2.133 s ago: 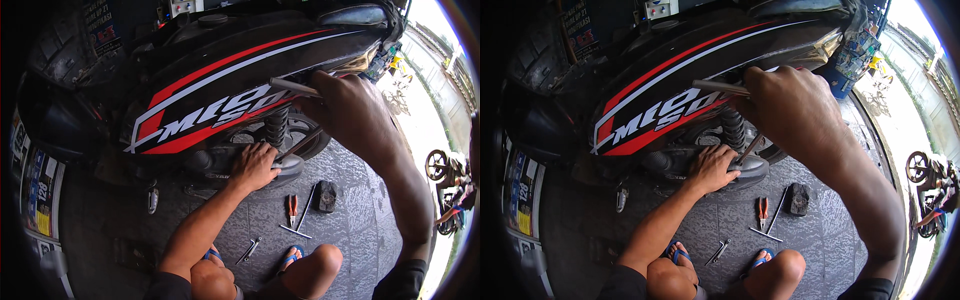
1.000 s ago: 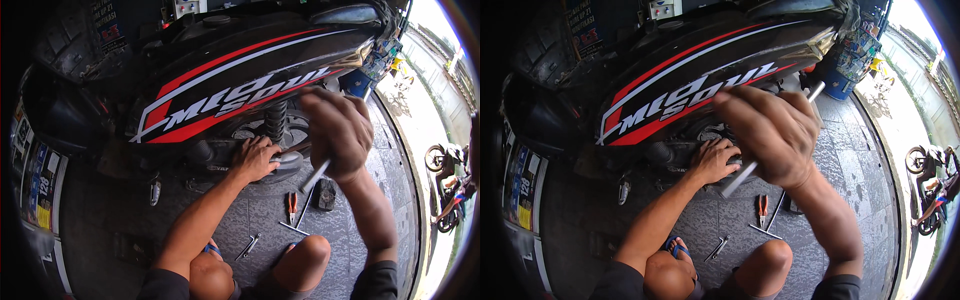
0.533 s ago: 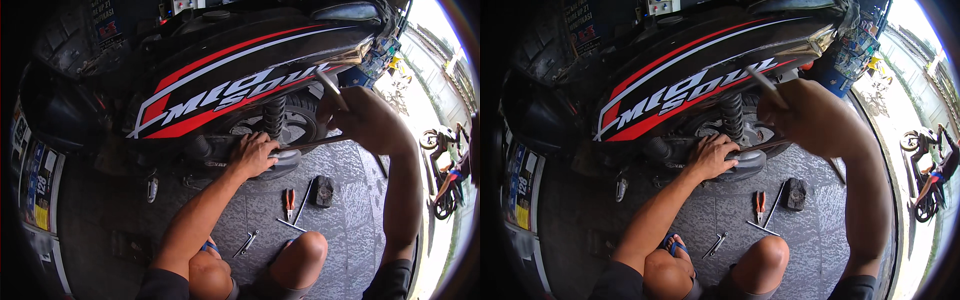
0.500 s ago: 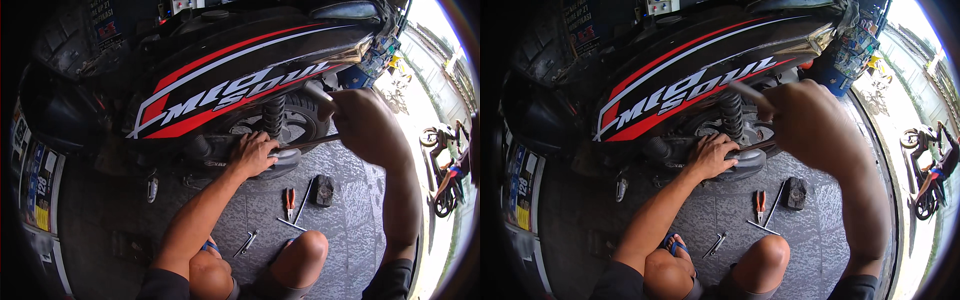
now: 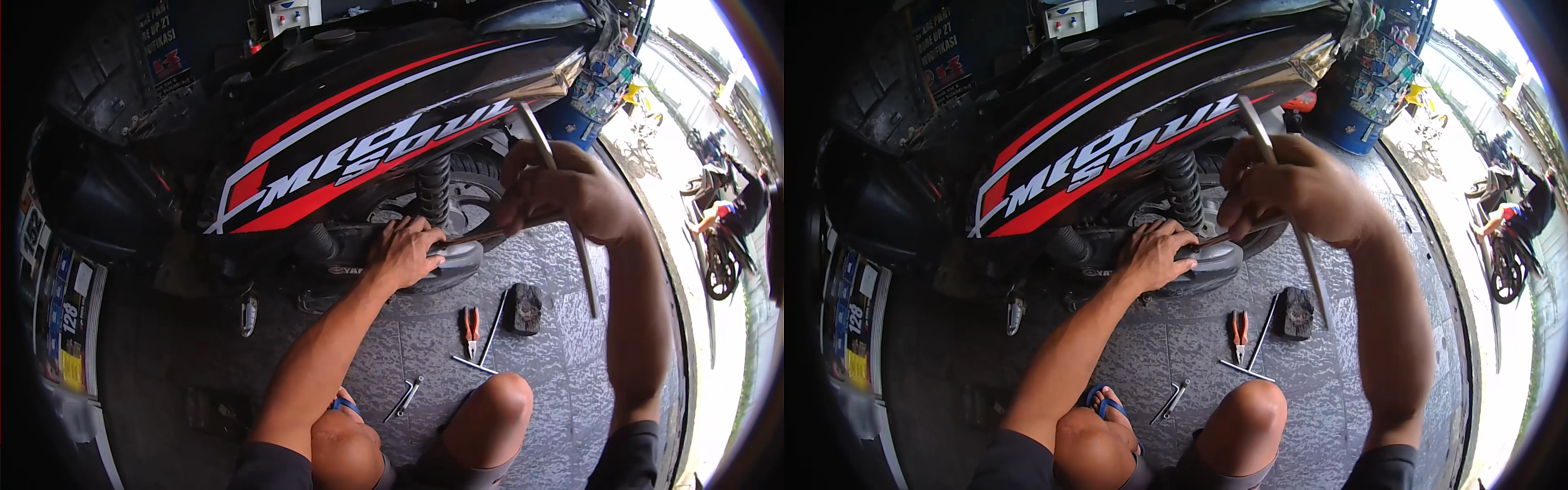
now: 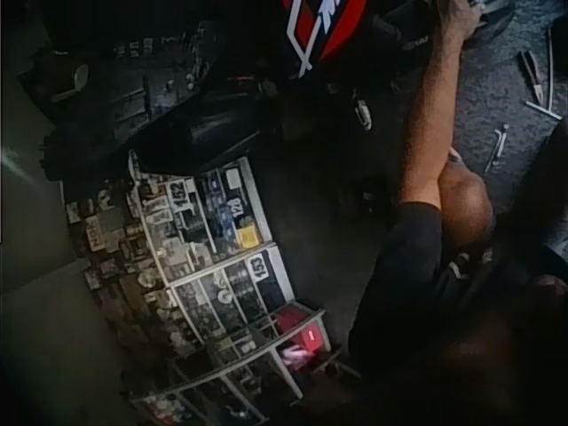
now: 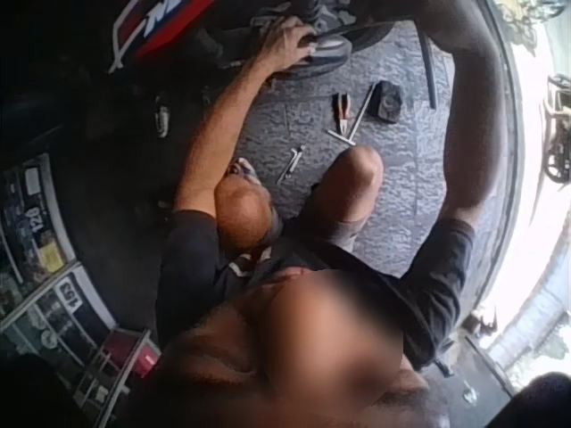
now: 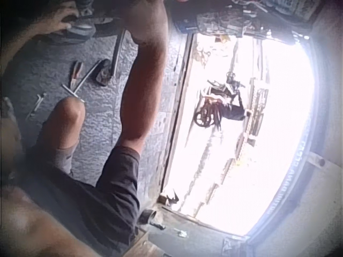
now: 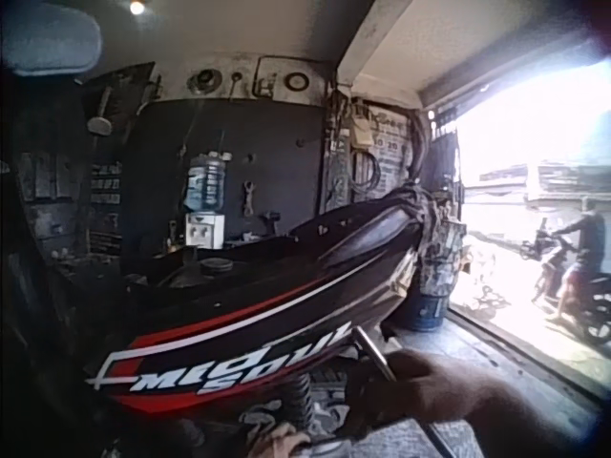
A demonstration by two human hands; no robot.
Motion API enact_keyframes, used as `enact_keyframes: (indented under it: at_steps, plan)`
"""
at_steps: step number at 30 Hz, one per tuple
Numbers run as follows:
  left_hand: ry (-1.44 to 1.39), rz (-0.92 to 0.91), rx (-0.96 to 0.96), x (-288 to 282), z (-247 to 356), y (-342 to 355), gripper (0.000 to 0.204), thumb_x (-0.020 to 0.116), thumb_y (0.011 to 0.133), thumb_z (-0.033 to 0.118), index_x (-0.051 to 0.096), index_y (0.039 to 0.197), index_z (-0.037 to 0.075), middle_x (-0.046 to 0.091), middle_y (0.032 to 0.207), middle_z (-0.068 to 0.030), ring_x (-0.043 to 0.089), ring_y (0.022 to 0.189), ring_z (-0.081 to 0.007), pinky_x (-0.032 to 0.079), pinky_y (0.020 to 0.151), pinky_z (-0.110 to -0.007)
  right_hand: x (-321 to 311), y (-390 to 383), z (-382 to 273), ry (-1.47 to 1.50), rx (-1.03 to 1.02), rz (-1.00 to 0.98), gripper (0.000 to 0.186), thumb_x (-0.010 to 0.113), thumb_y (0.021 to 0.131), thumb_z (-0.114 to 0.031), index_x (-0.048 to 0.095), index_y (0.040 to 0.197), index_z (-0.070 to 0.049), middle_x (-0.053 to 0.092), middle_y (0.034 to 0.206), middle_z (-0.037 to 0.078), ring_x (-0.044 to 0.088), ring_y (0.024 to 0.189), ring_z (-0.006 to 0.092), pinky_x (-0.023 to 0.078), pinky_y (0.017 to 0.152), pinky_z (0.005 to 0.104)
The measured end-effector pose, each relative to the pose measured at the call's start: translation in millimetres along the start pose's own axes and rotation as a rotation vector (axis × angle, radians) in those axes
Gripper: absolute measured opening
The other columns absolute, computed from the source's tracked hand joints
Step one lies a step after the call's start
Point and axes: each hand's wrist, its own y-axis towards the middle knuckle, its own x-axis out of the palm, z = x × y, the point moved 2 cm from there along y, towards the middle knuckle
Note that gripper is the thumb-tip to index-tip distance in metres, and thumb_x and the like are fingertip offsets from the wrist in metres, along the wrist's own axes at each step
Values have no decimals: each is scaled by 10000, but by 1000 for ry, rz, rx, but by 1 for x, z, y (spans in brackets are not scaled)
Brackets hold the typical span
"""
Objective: The person unscrews and removes a plastic air filter housing from the side of a motorcycle using a screwdriver and a T-handle socket wrench, then proceeds to unscrew internal bolts.
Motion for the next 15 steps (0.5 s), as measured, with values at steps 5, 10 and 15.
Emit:
enact_keyframes:
  at_steps: [5,10,15]
  plan:
    - [7,11,9,1,0,0,360,767,790,308,691,1110,163,621,1108,-25,566,1146,-246,373,1050,-451,33,-13,10,-1285,-669,472,63,620,804,-67,610,863,-48,668,1039,107,666,899,302,528,862,382]
    - [8,-12,-13,-1,0,0,375,769,793,315,682,1127,170,620,1109,-27,561,1155,-251,369,1056,-463,60,-4,57,334,-1004,497,317,476,987,-220,612,1124,32,597,1234,252,557,1225,368,393,1091,498]
    - [28,-20,1,-1,1,0,357,759,801,306,681,1119,162,623,1123,-27,561,1160,-255,374,1045,-466,27,-5,24,511,-207,83,313,448,928,-220,617,1027,24,651,688,81,699,710,220,527,906,446]
